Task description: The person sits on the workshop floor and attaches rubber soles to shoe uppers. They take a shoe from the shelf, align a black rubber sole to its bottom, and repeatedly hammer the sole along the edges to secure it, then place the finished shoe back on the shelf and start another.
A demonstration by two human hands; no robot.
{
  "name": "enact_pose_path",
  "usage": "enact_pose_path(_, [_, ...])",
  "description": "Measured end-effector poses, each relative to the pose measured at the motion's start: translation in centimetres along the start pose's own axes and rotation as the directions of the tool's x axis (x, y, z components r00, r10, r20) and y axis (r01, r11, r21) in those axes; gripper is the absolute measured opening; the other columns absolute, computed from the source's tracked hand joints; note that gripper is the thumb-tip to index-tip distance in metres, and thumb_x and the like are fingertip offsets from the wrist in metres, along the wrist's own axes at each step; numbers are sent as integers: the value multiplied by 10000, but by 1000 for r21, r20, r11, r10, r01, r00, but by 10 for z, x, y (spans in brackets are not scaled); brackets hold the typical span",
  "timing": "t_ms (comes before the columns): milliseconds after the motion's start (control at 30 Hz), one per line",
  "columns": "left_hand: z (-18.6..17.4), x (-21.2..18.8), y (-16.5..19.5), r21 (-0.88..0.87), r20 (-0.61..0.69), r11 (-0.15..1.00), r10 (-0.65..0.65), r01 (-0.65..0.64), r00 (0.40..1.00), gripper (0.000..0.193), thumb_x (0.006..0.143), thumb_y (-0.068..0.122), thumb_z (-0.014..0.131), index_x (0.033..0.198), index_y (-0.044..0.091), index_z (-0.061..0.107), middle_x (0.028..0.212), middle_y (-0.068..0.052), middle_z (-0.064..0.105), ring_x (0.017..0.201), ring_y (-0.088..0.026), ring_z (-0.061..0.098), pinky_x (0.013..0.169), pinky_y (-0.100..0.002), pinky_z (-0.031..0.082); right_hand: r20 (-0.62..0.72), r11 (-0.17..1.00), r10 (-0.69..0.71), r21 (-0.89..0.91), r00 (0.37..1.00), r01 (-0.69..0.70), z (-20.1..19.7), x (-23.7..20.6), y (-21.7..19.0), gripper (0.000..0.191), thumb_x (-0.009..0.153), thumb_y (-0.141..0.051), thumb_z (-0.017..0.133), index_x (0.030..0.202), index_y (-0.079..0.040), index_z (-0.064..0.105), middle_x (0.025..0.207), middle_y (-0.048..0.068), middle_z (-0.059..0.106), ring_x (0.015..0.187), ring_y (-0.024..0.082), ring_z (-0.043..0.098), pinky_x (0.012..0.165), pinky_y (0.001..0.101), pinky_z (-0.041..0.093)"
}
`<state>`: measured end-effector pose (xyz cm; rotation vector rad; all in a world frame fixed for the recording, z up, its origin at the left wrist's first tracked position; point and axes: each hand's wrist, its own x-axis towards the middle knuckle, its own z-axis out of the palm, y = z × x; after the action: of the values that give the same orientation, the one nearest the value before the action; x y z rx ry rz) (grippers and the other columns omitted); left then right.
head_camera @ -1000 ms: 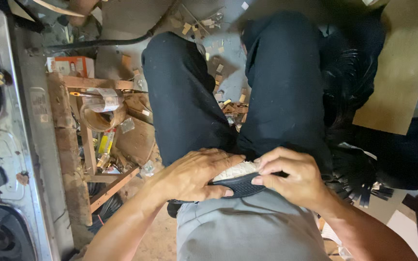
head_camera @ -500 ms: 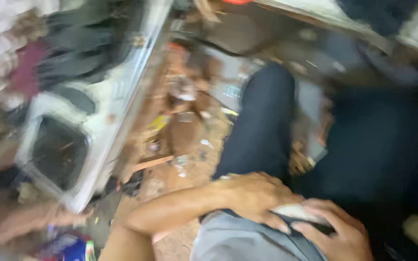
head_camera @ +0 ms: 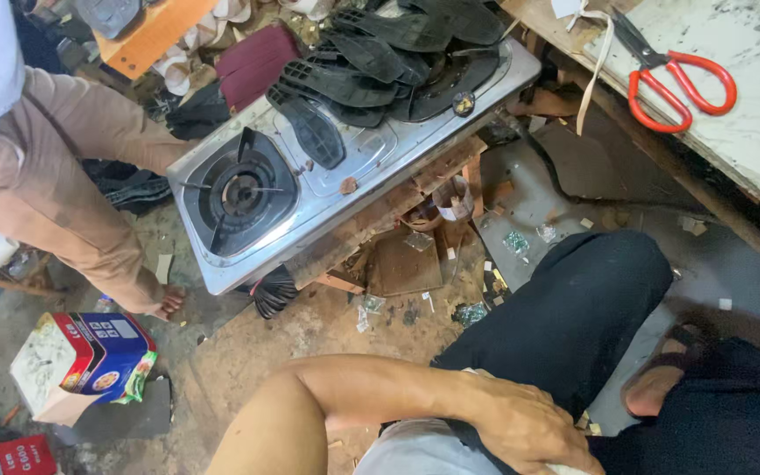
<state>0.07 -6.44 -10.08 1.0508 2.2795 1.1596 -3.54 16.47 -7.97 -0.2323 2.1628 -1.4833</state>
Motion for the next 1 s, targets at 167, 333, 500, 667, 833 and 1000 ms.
enact_pose_path(167, [-11,2,8,-44,-39,999,20,-22,999,559,1010,414,579,1493,149,482,1392,-145,661,1307,-346,618,1094,-449,497,-44,976,25,218,999,-15,5,3,3,758,634,-141,906,1286,-10,544,1151,122,687,1032,215,694,888,362,558])
enact_pose_path(333, [-31,11,10,-517,-335,847,-71,-120,939,617,1108,427,530,1590,64,401,1466,-153,573,1389,-251,550,1223,-377,426,-51,875,20,485,998,7,6,0,9,845,635,-140,910,1362,-8,499,1178,123,668,1047,217,681,896,367,556])
enact_pose_path(500, [-37,45,51,-837,-547,230,-377,-497,747,838,1018,425,590,1638,-34,261,1566,-156,405,1455,-264,385,1234,-394,287,-22,761,-4,648,1000,17,6,-21,29,933,635,-139,913,1437,-6,453,1205,124,650,1062,218,668,903,373,553])
enact_pose_path(667, [-63,37,87,-632,-652,731,-322,-257,687,1035,942,470,669,1701,24,126,1731,-210,256,1619,-304,247,1306,-396,196,-84,716,-8,696,996,64,1,-56,37,1021,636,-138,916,1512,-5,408,1233,126,632,1077,220,654,911,379,551])
enact_pose_path(833, [-84,32,104,-530,-622,848,-397,10,675,1094,842,386,699,1646,19,54,1621,-234,395,1491,-335,437,1208,-400,339,-209,942,59,334,976,15,0,-73,29,966,574,-67,910,1422,59,464,1211,161,687,1045,208,693,891,360,572])
enact_pose_path(1000, [-85,28,103,-209,-642,950,-312,232,701,758,908,327,675,1538,18,388,1541,-220,533,1480,-353,497,1251,-409,375,-286,989,-107,70,952,133,2,-84,20,947,551,-120,916,1387,61,509,1137,150,736,991,191,729,860,343,588])
